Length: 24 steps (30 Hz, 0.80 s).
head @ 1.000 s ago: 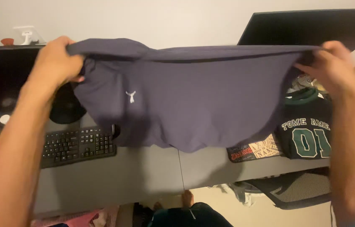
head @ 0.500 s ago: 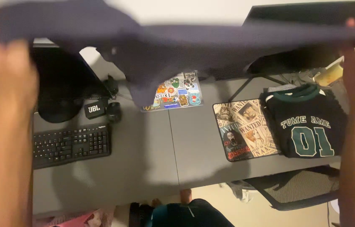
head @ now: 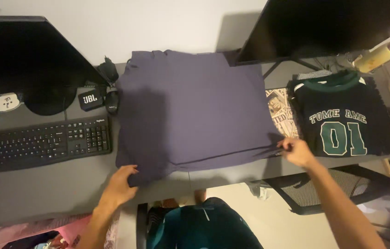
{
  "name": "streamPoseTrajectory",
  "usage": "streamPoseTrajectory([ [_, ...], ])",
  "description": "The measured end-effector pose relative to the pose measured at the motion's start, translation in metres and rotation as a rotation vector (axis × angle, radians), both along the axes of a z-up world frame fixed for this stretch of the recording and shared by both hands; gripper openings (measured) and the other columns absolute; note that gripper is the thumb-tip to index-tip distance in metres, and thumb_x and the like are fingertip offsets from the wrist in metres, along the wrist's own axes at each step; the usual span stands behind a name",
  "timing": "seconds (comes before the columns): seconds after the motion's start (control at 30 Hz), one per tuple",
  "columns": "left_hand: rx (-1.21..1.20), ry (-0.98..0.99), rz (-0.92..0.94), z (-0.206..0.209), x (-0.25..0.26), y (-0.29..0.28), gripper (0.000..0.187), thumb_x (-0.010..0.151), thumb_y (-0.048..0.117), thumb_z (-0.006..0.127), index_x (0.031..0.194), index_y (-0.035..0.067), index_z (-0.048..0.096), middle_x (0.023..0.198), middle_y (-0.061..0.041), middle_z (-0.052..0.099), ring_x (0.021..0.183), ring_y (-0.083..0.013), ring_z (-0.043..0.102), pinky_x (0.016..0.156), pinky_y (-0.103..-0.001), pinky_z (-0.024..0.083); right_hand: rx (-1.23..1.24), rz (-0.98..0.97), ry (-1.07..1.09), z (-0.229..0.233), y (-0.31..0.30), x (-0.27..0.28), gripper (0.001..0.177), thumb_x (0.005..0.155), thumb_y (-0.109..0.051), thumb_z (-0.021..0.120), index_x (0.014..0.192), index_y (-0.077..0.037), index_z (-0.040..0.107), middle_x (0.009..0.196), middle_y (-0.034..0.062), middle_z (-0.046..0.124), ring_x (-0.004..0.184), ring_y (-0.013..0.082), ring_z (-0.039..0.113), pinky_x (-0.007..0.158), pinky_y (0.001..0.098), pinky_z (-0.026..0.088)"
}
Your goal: The person takes a series of shirts from a basket and folds them one by one on a desk. They handle a gray shirt, a black shirt, and a blue shirt, laying each flat and folding them into a stack.
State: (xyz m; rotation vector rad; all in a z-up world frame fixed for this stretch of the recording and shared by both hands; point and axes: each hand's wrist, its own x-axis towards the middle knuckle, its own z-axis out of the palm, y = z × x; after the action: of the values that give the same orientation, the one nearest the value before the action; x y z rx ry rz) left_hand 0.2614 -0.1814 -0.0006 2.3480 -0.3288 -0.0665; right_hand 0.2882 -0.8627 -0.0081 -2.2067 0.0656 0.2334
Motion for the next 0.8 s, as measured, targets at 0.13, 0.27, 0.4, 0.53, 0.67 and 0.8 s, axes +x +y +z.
streamPoseTrajectory([
  [0.13,0.108,0.196,-0.055,-0.011,-0.021,-0.010,0.055,0.058,0.004,0.081,0.111,0.002,0.065,0.135,-0.017,0.060,0.128,-0.0359,0.054,0.106,-0.041,0.045,-0.181,0.088,0.000,-0.024,0.005,-0.019,0.028,0.065,0.002,0.072,0.067,-0.002,0.045,0.104,0.0151,0.076,0.094,0.0286,0.071,0.084,0.0374,0.055],
  [0.27,0.237,0.297,-0.013,-0.014,-0.050,-0.006,0.054,0.061,0.004,0.078,0.114,0.008,0.068,0.136,-0.013,0.061,0.130,-0.0321,0.054,0.109,-0.039,0.045,-0.333,0.076,0.192,-0.022,-0.001,-0.039,0.028,0.066,0.001,0.070,0.070,0.001,0.042,0.090,0.0180,0.072,0.085,0.0300,0.070,0.075,0.0399,0.055],
  [0.4,0.238,0.184,-0.081,-0.039,-0.069,0.012,0.066,0.058,0.008,0.082,0.122,0.007,0.066,0.129,-0.016,0.063,0.126,-0.0363,0.055,0.105,-0.042,0.046,-0.547,0.216,0.314,-0.019,-0.006,-0.056,0.018,0.072,-0.004,0.071,0.079,-0.002,0.054,0.081,0.0215,0.066,0.078,0.0399,0.064,0.074,0.0469,0.051],
  [0.53,0.232,0.275,-0.046,-0.027,-0.080,0.013,0.060,0.061,0.009,0.080,0.119,0.006,0.065,0.130,-0.015,0.065,0.123,-0.0358,0.059,0.103,-0.040,0.050,-0.534,0.326,0.212,-0.048,-0.032,-0.078,0.013,0.068,-0.002,0.066,0.079,-0.004,0.062,0.080,0.0188,0.069,0.081,0.0399,0.066,0.074,0.0464,0.052],
  [0.67,0.361,0.506,-0.045,-0.035,-0.082,0.018,0.056,0.070,0.020,0.083,0.122,0.008,0.067,0.129,-0.014,0.066,0.121,-0.0334,0.064,0.104,-0.038,0.052,-0.491,0.318,0.230,-0.103,-0.083,-0.089,0.030,0.064,-0.001,0.066,0.094,0.001,0.067,0.091,0.0209,0.070,0.085,0.0389,0.069,0.080,0.0480,0.054],
  [0.8,0.308,0.624,0.096,-0.020,-0.041,0.019,0.060,0.075,0.028,0.084,0.128,0.007,0.065,0.140,-0.013,0.060,0.122,-0.0310,0.067,0.099,-0.041,0.058,-0.467,0.084,0.552,-0.056,-0.066,-0.044,0.020,0.089,-0.008,0.055,0.095,-0.002,0.073,0.090,0.0142,0.073,0.091,0.0285,0.069,0.086,0.0418,0.053],
])
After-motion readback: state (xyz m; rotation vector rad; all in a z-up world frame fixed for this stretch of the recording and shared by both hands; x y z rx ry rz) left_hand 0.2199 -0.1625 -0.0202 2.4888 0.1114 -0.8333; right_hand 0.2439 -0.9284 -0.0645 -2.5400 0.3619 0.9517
